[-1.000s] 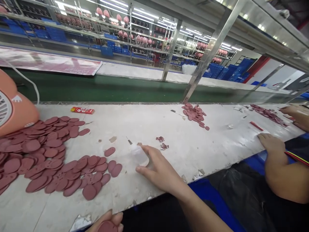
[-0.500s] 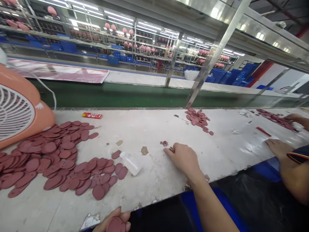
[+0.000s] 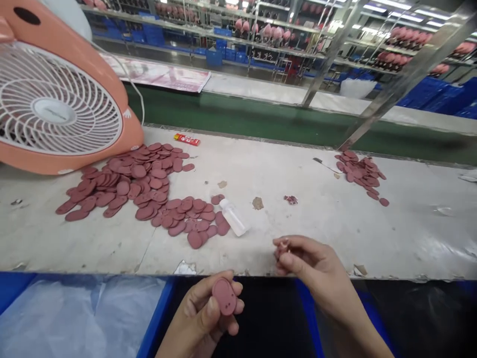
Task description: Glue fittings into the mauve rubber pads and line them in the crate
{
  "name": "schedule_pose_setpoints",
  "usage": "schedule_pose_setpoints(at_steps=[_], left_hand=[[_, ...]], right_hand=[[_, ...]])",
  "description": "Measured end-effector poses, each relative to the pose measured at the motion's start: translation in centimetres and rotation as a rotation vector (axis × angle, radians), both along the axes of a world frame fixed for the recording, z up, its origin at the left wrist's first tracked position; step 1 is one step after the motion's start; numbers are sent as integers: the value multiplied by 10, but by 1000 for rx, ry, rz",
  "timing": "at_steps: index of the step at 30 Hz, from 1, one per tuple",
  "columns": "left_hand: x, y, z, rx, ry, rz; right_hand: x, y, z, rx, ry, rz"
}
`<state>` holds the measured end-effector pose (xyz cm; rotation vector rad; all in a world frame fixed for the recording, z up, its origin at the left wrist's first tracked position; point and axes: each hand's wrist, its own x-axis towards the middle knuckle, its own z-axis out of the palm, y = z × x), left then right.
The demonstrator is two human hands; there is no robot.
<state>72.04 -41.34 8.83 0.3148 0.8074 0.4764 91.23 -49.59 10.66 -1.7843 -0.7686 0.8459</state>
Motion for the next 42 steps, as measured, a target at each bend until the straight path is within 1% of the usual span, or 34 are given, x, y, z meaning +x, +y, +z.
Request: schedule_pose_setpoints(at_steps=[3, 5, 7, 9, 11, 13, 17, 21, 32, 42], left_hand=[[-2, 0, 4, -47, -44, -46], [-5, 0, 2, -60, -61, -74], [-7, 0, -2, -69, -73, -105], [-9, -1, -5, -63, -92, -129], [-11, -1, -7, -46, -118, -138], [-12, -1, -8, -39, -137, -146], [-12, 0, -5, -37, -148, -187], [-11, 1, -5, -20, -158, -225], [-9, 1, -5, -62, -140, -247], [-11, -2, -13, -76, -165, -263]], right_hand=[[-26, -1, 11, 79, 270, 166], [-37, 0, 18, 125, 349, 234], [-42, 2, 25, 148, 290, 269], [-44, 4, 29, 157, 162, 293], [-43, 6, 32, 153, 47, 325], [-42, 8, 33, 144, -8, 361], [-41, 11, 35, 133, -48, 440], [-40, 13, 37, 131, -117, 489], [-35, 18, 42, 144, -253, 618], [-34, 20, 47, 127, -307, 699]])
